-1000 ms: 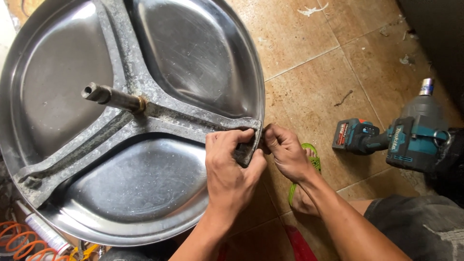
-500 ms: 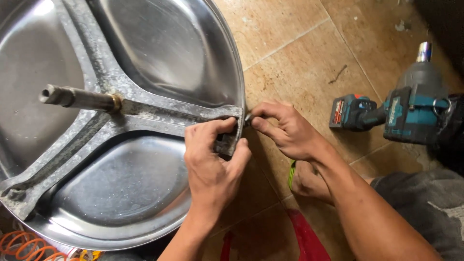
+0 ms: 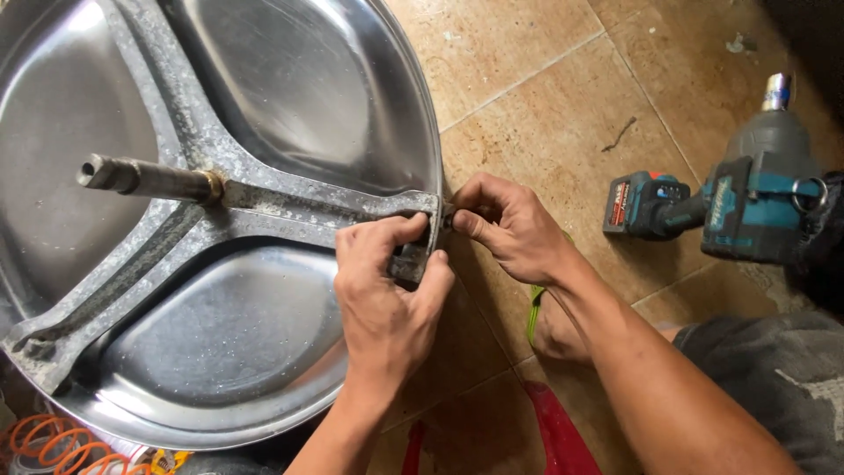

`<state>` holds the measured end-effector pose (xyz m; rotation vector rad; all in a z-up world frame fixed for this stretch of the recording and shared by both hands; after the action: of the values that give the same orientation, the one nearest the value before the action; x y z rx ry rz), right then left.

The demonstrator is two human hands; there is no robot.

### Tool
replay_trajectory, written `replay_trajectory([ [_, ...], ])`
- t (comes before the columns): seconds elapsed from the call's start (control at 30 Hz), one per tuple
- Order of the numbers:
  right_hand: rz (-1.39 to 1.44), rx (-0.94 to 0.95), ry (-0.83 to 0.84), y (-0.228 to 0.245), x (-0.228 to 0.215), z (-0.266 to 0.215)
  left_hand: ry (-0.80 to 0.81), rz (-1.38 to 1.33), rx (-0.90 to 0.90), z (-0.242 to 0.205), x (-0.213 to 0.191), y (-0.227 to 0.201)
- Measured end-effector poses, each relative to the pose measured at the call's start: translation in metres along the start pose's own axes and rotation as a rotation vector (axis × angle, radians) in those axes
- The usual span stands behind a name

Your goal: Unscrewing a bolt from a washing machine drum spider arm using a wrench and fingers

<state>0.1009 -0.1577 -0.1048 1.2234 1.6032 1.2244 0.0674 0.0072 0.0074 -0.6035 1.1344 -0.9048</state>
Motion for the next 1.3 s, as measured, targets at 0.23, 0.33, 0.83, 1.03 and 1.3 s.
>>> replay_trajectory([
  [0.23,0.102,0.032,0.044,-0.016,0.003,0.006,-0.03,-0.027,-0.005,0.001,0.0,-0.001],
  [0.33,0.137,0.061,0.037,-0.023,0.004,0.004,-0.038,-0.029,-0.01,0.001,0.0,-0.001],
  [0.83,0.088,0.046,0.068,-0.009,0.001,0.006,-0.033,-0.051,-0.001,-0.002,0.0,0.006],
  [1.03,-0.036,-0.072,0.034,0.014,0.0,0.001,-0.012,-0.045,-0.008,-0.001,0.0,0.005],
  [1.3,-0.053,-0.096,-0.001,0.011,0.003,-0.001,0.006,-0.017,-0.013,0.0,0.001,-0.001],
])
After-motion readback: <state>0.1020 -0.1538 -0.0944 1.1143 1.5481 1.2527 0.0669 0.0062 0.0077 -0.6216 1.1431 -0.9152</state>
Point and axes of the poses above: each hand's wrist, its own z-axis towards the middle knuckle, its own x-axis out of the palm, y = z × x, the point moved 7 cm from there along z, towards the middle knuckle, and after that the axes turned 6 degrees about x, right-handed, at the moved point
